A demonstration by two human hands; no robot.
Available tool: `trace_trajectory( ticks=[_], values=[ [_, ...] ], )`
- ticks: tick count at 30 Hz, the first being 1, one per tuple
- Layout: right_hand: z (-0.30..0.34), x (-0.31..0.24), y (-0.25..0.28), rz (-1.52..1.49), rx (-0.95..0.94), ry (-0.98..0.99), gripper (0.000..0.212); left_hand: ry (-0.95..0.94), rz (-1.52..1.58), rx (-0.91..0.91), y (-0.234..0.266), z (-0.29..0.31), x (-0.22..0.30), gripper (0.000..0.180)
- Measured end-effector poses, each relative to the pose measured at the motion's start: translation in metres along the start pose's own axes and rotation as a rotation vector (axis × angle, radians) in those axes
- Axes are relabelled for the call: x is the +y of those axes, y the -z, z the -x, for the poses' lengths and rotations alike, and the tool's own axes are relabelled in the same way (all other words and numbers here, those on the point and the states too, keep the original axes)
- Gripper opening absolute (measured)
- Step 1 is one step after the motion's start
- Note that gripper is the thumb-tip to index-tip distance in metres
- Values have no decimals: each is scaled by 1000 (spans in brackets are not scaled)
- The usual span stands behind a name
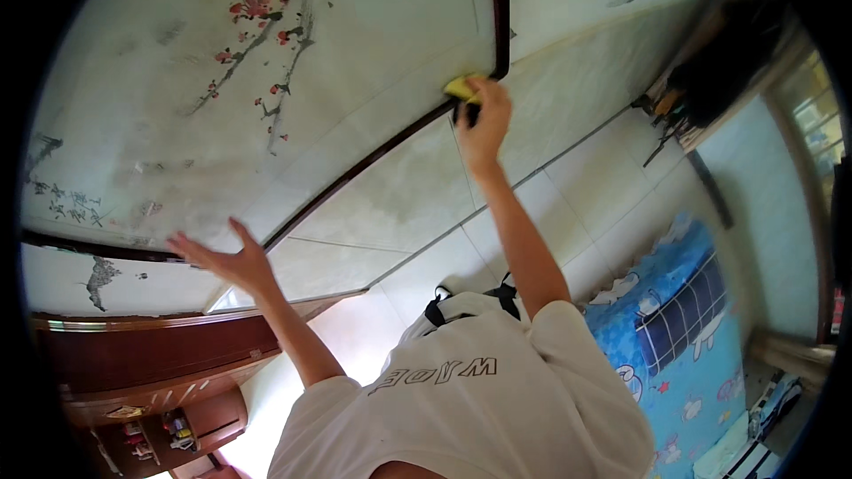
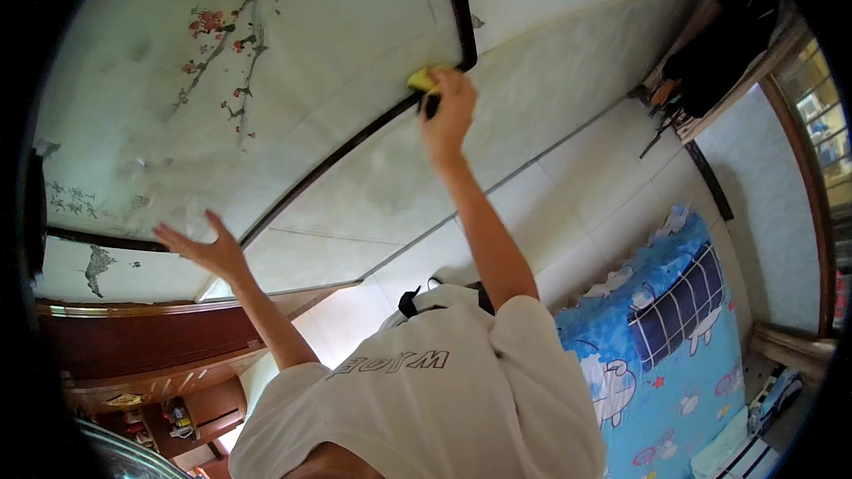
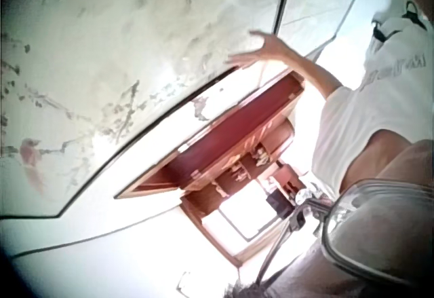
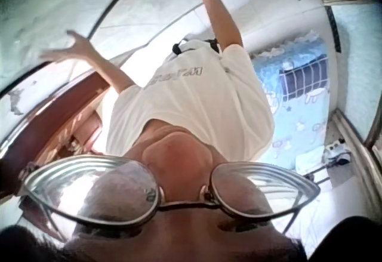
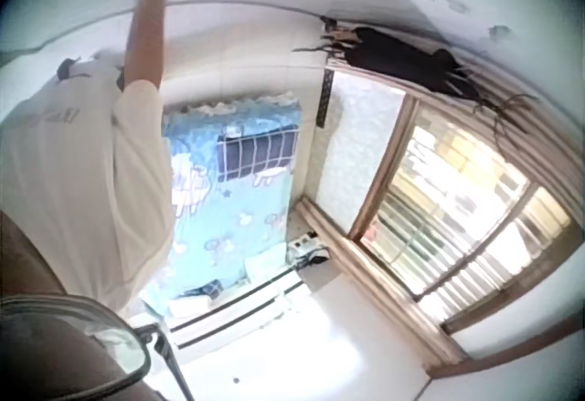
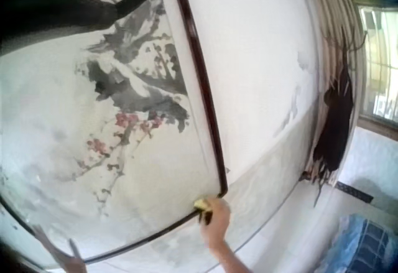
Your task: The person wipes the top and side edges of a wooden door frame with a yellow cloth. They then clean the glass surface and the wooden frame of a large wall-mounted picture using the cloth.
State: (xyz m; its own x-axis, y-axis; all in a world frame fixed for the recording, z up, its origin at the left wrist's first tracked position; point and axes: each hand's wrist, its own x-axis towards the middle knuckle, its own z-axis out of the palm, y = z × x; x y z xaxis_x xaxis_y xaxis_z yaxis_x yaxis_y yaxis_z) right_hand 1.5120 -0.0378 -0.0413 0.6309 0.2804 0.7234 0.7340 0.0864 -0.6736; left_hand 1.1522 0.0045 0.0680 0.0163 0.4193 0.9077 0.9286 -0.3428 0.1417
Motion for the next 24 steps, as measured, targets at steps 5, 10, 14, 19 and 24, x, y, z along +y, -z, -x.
trace_trajectory(
  ticks=[5,10,14,19,24],
  values=[
    [15,-21,-10,-172,-106,-12,40,-1,134,-200,-37,-16,74,101],
    [-52,-11,-9,-247,121,-34,39,33,130,-183,-50,-16,71,109],
    [-90,-72,-11,-286,114,198,43,41,136,-144,-55,-15,71,110],
    [-35,-67,-21,-140,-168,500,54,32,131,-158,-54,-14,69,110],
    [-41,-22,-32,-71,74,163,56,37,163,-146,-52,-16,68,109]
  ],
)
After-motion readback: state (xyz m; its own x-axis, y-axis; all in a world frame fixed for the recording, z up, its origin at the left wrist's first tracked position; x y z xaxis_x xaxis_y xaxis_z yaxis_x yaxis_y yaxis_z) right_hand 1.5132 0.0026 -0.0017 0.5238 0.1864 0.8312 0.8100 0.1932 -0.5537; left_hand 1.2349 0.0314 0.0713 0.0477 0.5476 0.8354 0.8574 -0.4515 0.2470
